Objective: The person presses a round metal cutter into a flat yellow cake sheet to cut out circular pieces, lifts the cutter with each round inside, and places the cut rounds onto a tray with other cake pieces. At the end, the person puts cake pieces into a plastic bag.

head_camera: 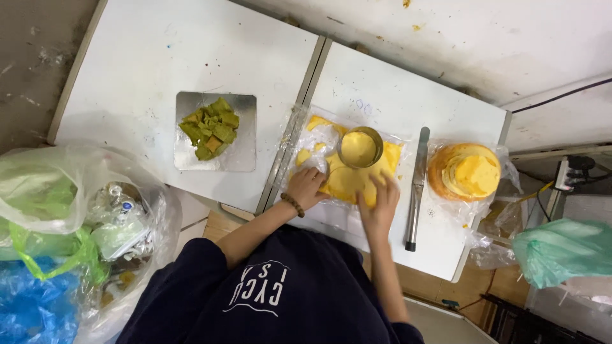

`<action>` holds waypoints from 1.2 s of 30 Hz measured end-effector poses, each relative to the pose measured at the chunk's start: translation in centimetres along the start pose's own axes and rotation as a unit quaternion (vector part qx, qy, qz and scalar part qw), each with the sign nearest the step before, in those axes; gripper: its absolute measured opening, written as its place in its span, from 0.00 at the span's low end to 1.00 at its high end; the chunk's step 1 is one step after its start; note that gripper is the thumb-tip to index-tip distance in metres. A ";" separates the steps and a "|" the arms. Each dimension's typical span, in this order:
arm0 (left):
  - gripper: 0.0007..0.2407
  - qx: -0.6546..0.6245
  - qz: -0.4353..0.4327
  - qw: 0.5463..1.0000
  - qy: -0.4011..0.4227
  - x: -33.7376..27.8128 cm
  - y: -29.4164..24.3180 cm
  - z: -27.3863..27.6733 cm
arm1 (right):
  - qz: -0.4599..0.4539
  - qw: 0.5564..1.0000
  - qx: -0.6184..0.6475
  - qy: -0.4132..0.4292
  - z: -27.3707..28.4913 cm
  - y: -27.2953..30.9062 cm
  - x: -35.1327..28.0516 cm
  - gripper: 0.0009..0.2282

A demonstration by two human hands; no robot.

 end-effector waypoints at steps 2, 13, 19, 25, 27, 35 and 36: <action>0.18 -0.003 -0.023 1.000 -0.011 -0.2 0.3 -0.5 | 0.033 0.999 -0.018 0.029 -0.8 -0.1 3.3 0.21; 0.13 -0.009 0.044 0.999 -0.011 -0.5 1.5 4.1 | -0.032 0.996 0.060 0.064 -1.2 -7.7 4.2 0.09; 0.35 -0.186 0.080 0.977 -0.060 -2.8 -2.0 -3.5 | -0.236 0.826 0.505 -0.080 -5.3 -18.4 -3.2 0.07; 0.40 -0.485 0.177 0.852 -0.080 -2.0 -2.2 -10.4 | -0.268 0.761 0.576 -0.129 -6.0 -14.4 -2.7 0.20; 0.33 -0.557 0.237 0.793 -0.070 -0.9 -1.9 -11.2 | -0.260 0.756 0.590 -0.111 -6.1 -14.7 -2.7 0.21; 0.17 -0.484 0.415 0.768 -0.061 0.8 0.0 -13.4 | -0.271 0.728 0.614 -0.140 -6.3 -16.7 -3.2 0.24; 0.15 -0.466 0.408 0.785 -0.031 1.4 -0.3 -12.5 | -0.280 0.722 0.617 -0.141 -6.3 -16.9 -3.1 0.24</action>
Point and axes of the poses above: each hand's wrist, its own x-axis towards the middle knuckle, its own z-axis out of the back of the hand, y = z × x, the point moved 3 cm from there along x, towards the middle knuckle, and after that the axes turned 3 degrees about -y, right-handed, at the moved point
